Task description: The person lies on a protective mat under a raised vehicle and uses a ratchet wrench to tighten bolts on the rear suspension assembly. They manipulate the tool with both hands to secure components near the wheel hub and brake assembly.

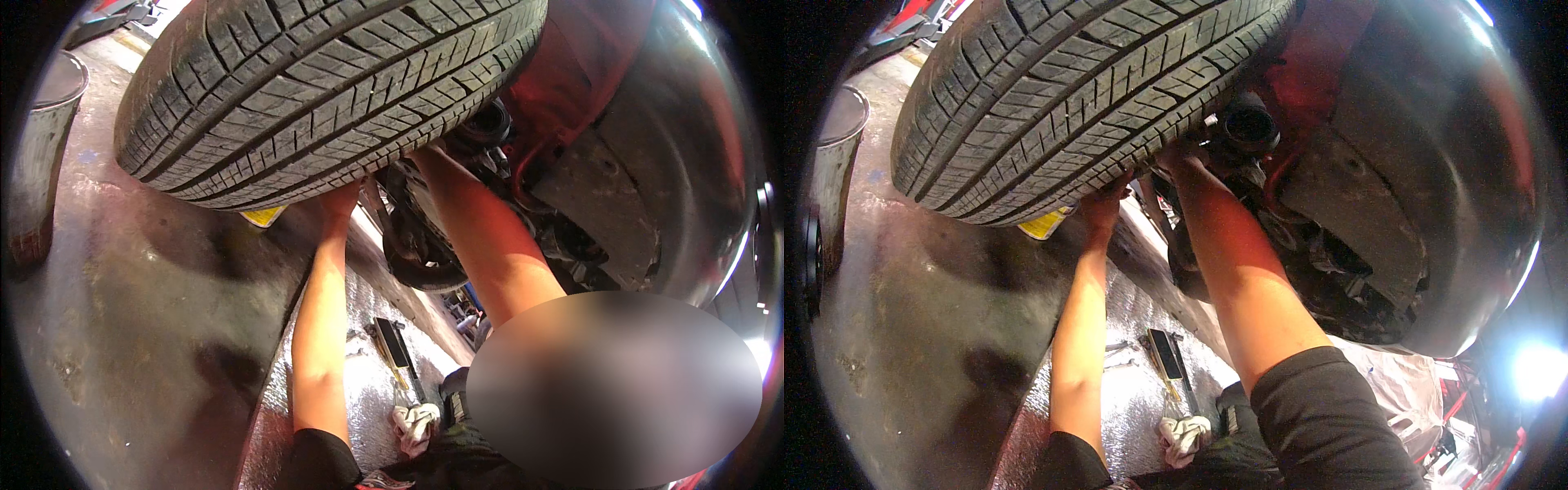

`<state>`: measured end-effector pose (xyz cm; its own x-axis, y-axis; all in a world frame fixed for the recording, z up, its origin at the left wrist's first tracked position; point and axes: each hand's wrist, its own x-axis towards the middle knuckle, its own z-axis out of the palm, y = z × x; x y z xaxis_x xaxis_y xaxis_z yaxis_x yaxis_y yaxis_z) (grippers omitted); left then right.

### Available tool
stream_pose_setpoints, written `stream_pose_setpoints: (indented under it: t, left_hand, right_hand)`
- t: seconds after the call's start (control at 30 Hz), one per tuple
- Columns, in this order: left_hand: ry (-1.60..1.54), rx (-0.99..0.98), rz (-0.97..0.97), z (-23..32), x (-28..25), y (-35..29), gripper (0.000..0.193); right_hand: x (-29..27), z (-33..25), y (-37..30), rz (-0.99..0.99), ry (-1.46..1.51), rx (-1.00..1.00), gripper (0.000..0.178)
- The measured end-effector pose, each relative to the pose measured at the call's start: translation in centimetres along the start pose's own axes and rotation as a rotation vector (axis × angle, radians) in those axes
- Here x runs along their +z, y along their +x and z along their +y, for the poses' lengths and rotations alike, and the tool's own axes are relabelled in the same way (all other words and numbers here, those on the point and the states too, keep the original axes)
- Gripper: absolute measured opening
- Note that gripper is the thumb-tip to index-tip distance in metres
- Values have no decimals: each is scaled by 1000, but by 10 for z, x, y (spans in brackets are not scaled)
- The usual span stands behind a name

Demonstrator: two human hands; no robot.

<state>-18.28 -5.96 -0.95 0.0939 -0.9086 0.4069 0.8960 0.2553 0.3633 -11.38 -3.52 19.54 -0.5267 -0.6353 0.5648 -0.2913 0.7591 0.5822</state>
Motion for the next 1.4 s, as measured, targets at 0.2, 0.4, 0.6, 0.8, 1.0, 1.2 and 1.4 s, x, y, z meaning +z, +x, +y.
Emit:
stream_pose_setpoints:
  t: [0.2, 0.4, 0.6, 0.8, 1.0, 1.2, 1.4]
  left_hand:
    - [420, 314, -123, -14, -8, 19, 42]
    - [907, 540, -239, 29, -36, 5, 62]
    - [33, -189, -259, 50, -18, 5, 59]
    - [-138, -90, -71, 46, -17, 10, 40]
    - [-242, -29, -71, 46, -9, 7, 44]
    - [-184, -114, -24, 42, -12, 5, 54]
    - [-306, -385, 237, 31, 3, 5, 53]
  right_hand:
    - [-14, 4, 16, 61, -18, -20, 64]
    - [-7, 22, 13, 96, -45, -46, 60]
    - [-27, 34, 9, 164, -79, -44, 56]
    - [-16, 24, 21, 163, -83, -54, 52]
    - [-20, 30, 25, 186, -105, -45, 48]
    - [-21, 24, 24, 206, -105, -61, 44]
    - [-22, 17, 26, 236, -115, -76, 40]
